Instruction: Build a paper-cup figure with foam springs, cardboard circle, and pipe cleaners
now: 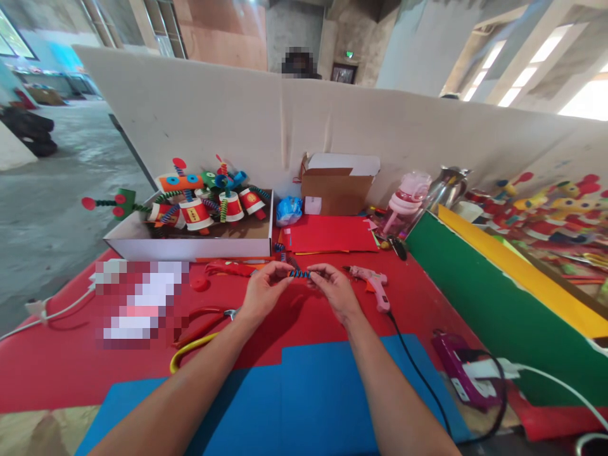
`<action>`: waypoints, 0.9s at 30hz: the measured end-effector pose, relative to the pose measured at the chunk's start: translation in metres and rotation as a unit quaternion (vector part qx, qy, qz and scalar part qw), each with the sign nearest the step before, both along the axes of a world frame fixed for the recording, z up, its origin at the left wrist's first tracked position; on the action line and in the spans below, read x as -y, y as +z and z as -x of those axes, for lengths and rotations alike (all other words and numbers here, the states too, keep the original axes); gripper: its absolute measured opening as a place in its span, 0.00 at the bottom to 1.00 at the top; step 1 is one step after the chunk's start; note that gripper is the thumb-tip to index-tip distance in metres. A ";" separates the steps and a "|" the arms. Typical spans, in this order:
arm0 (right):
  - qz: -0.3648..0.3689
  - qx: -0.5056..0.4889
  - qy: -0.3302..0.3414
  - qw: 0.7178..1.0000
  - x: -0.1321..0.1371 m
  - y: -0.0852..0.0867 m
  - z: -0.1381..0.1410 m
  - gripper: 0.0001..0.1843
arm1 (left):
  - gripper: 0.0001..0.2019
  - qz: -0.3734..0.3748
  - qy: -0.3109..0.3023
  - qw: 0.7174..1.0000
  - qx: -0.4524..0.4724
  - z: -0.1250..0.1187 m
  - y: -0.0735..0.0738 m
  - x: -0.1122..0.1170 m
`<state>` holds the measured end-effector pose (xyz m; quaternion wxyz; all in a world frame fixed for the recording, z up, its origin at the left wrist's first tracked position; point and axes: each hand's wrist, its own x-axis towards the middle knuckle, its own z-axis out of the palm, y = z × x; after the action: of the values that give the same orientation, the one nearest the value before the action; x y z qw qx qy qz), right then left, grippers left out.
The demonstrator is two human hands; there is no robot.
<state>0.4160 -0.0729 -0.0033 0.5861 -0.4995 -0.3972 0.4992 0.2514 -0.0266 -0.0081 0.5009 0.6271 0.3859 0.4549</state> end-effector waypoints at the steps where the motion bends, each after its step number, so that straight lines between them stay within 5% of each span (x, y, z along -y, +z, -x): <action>1: -0.001 -0.004 -0.002 1.000 0.000 0.000 -0.001 0.14 | 0.11 -0.001 0.002 1.000 0.002 0.000 0.000 0.000; 14: 0.027 -0.082 -0.015 0.996 -0.001 -0.002 -0.001 0.22 | 0.10 -0.042 0.027 0.999 -0.009 0.000 0.003 0.003; 27: 0.014 -0.069 0.086 0.994 0.004 -0.012 0.023 0.23 | 0.18 -0.267 -0.013 0.946 -0.184 -0.002 -0.007 0.012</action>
<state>0.3935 -0.0768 -0.0149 0.5603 -0.4357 -0.3901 0.5866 0.2533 -0.0390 -0.0152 0.2415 0.8156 0.3279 0.4110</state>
